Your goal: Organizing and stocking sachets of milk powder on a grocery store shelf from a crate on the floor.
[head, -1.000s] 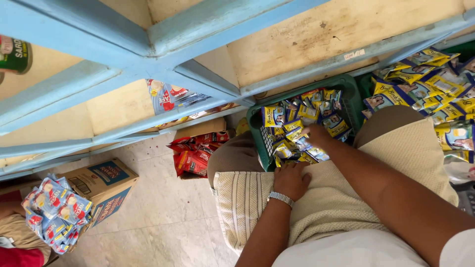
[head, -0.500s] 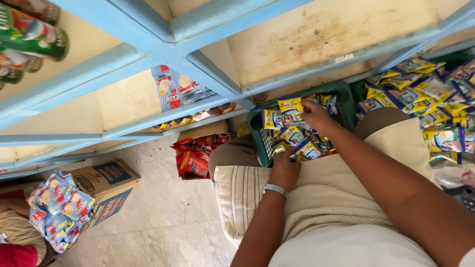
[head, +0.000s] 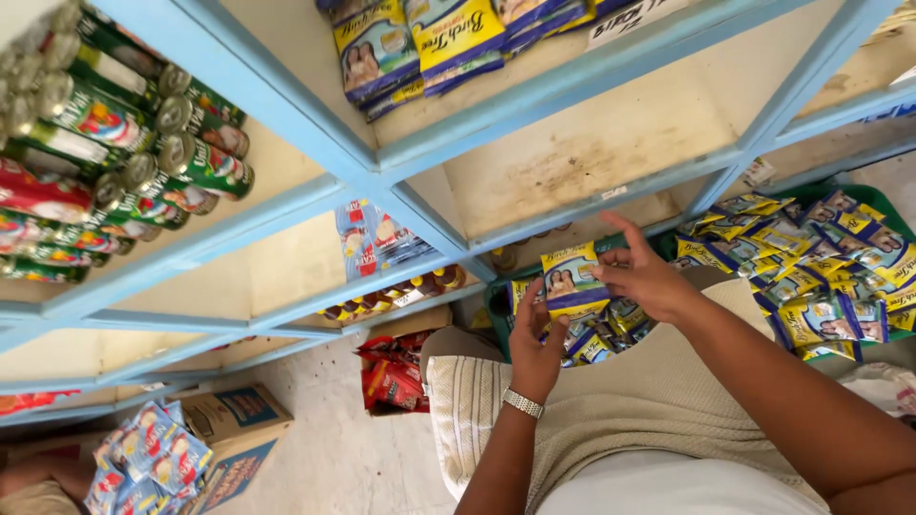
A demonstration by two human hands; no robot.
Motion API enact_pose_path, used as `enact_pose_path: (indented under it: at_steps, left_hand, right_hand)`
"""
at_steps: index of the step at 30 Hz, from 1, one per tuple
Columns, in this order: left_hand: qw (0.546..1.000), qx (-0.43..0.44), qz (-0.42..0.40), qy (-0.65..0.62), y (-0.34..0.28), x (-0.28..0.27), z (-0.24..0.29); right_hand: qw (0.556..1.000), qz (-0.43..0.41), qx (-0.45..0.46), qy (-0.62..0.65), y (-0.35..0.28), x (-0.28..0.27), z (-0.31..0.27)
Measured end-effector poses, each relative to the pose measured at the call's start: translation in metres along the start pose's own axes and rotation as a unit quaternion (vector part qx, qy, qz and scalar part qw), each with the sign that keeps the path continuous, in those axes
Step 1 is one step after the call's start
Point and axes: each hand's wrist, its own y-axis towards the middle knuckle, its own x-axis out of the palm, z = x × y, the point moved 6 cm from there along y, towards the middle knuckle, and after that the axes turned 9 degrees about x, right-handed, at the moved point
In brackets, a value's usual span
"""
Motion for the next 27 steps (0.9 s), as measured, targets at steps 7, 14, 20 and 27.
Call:
enact_pose_path:
  at_steps: [7, 14, 20, 27]
  left_hand:
    - [0.999, 0.006, -0.040, -0.014, -0.003, 0.014, 0.001]
    - [0.997, 0.035, -0.074, 0.013, -0.006, 0.044, 0.039]
    - [0.992, -0.021, -0.103, 0.071, -0.019, 0.050, 0.011]
    - [0.985, -0.119, -0.119, 0.037, -0.023, 0.051, -0.022]
  right_hand:
    - [0.949, -0.071, -0.122, -0.283, -0.034, -0.038, 0.034]
    - [0.974, -0.076, -0.093, -0.194, -0.059, -0.044, 0.065]
    - [0.971, -0.036, -0.029, -0.235, -0.062, -0.078, 0.107]
    - [0.978, -0.088, -0.019, -0.188, -0.035, -0.092, 0.157]
